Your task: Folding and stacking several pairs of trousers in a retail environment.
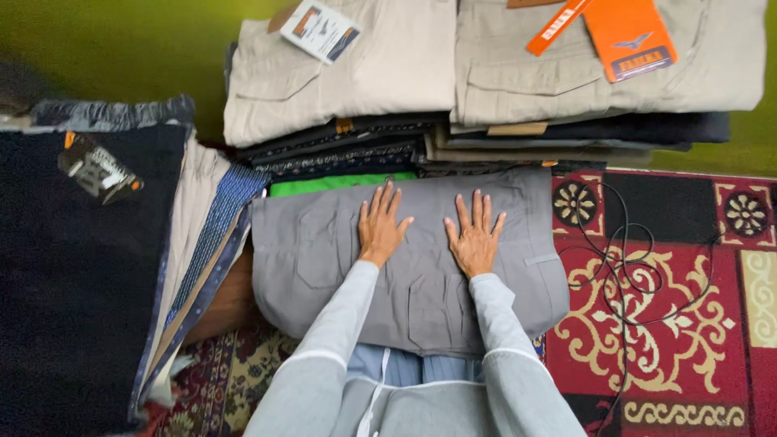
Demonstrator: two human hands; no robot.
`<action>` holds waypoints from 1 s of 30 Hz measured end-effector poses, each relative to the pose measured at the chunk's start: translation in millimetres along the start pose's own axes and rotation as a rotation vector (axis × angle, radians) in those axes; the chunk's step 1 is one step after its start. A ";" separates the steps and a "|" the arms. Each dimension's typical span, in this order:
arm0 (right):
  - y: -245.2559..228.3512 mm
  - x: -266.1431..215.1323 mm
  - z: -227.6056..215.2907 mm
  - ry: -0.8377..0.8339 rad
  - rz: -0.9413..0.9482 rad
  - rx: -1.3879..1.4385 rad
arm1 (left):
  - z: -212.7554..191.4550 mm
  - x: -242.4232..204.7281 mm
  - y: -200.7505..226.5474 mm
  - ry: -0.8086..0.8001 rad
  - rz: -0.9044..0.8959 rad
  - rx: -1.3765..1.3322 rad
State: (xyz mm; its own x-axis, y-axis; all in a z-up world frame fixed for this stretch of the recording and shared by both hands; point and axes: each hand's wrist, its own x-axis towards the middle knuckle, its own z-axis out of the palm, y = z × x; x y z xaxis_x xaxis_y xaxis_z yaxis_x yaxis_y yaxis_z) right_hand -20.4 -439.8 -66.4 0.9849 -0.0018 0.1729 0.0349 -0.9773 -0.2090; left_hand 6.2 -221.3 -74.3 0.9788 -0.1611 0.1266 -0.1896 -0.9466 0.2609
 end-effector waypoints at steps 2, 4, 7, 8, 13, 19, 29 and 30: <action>-9.6 -5.8 9.6 0.010 0.016 -0.021 | 8.9 8.6 -1.9 -0.101 -0.067 0.014; -29.1 -12.6 10.8 0.031 0.030 -0.037 | 9.4 11.6 -9.4 -0.191 -0.132 0.032; -54.6 -28.2 4.7 -0.019 -0.047 0.062 | -5.6 -8.9 -28.0 -0.074 -0.003 -0.081; -55.1 -31.8 4.8 -0.036 -0.049 0.032 | -17.1 -24.3 -36.9 0.020 0.052 -0.030; -56.6 -31.7 3.6 -0.076 -0.048 0.020 | -49.1 -70.9 -119.9 0.224 0.001 0.064; -64.6 -39.0 -9.6 -0.141 -0.019 0.018 | -34.1 -58.9 -128.8 0.231 -0.340 0.284; -65.5 -37.4 -8.9 -0.120 -0.032 0.018 | -56.3 -87.1 -51.8 0.102 -0.168 -0.065; -65.7 -37.4 -9.2 -0.119 -0.024 0.029 | -65.8 -97.8 -53.5 0.070 -0.182 -0.058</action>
State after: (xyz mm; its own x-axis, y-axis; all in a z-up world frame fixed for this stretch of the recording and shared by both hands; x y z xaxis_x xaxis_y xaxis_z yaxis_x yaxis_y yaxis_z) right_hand -61.1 -377.5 -50.4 0.9968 0.0482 0.0633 0.0618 -0.9701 -0.2345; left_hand -84.6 -136.6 -37.6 0.9900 0.0330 0.1375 -0.0159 -0.9402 0.3404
